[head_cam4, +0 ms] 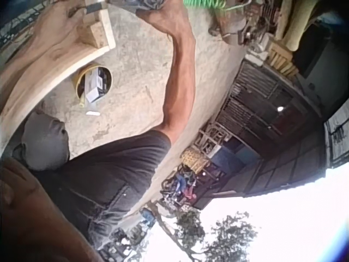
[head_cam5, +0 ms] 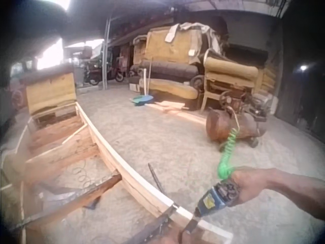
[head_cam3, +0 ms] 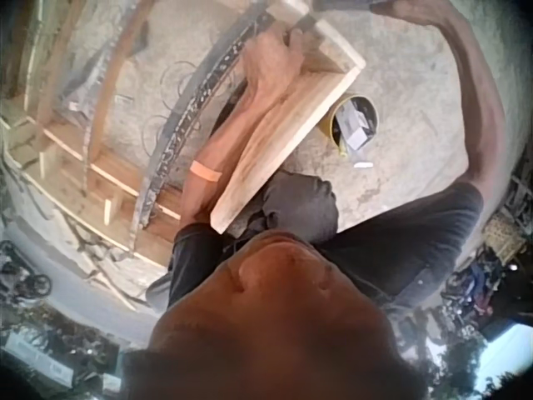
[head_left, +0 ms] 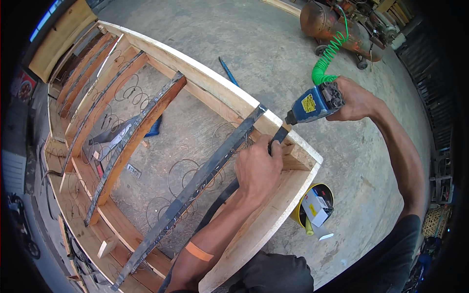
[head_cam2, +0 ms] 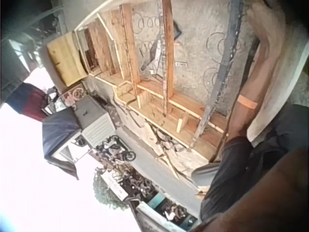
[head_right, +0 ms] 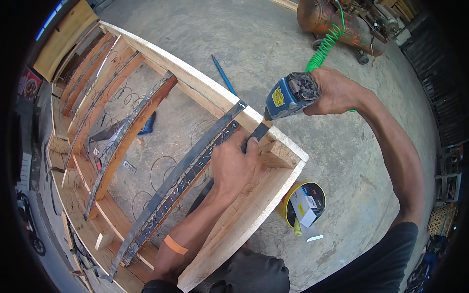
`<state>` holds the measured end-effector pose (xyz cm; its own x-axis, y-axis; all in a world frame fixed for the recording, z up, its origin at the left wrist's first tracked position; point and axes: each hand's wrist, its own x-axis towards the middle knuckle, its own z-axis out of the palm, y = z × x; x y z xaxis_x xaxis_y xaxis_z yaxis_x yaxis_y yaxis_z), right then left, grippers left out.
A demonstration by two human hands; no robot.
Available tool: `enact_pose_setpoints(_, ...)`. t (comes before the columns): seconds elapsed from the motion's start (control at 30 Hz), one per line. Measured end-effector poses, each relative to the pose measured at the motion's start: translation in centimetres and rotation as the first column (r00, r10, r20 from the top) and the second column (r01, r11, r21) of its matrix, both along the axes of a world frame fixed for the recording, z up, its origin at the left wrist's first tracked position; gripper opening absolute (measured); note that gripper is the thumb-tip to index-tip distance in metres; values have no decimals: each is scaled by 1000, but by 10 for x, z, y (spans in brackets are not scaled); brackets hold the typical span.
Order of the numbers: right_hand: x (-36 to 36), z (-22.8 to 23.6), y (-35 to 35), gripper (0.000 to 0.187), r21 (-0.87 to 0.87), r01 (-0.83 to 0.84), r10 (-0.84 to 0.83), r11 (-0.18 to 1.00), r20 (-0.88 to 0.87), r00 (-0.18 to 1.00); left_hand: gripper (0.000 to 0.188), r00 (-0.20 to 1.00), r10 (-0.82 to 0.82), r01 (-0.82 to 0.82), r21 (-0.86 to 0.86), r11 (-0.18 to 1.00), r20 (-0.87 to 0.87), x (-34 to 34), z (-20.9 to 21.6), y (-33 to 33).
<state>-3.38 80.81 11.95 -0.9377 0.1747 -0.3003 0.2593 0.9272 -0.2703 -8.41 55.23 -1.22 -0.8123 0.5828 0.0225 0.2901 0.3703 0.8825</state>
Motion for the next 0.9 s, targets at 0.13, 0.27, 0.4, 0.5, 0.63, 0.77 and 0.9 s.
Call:
enact_pose_setpoints(0.13,-3,-2,-5,27,2,-97,97,995,-17,995,20,999,2,-2,6,1000,-49,0,-6,0)
enact_pose_setpoints(0.27,-3,-10,-2,27,-44,-89,90,995,17,996,20,1000,-2,2,-38,999,-5,-1,2,0)
enact_pose_setpoints(0.4,-7,-14,2,28,-21,-139,140,990,25,990,20,1000,1,-1,-63,998,-1,0,2,0)
enact_pose_setpoints(0.5,-9,-8,-2,27,-44,-142,143,989,28,989,20,1000,10,-9,-36,999,10,2,-2,0)
enact_pose_setpoints(0.63,-6,-12,-1,26,-43,-171,169,984,-41,985,21,1000,25,-25,2,1000,4,3,-11,-1)
enact_pose_setpoints(0.77,-5,-11,-2,28,6,-157,156,988,41,987,22,999,29,-29,0,1000,44,2,-5,-1)
enact_pose_setpoints(0.9,-8,-10,3,37,12,-139,136,990,111,984,25,999,28,-26,-55,998,39,0,-5,0)
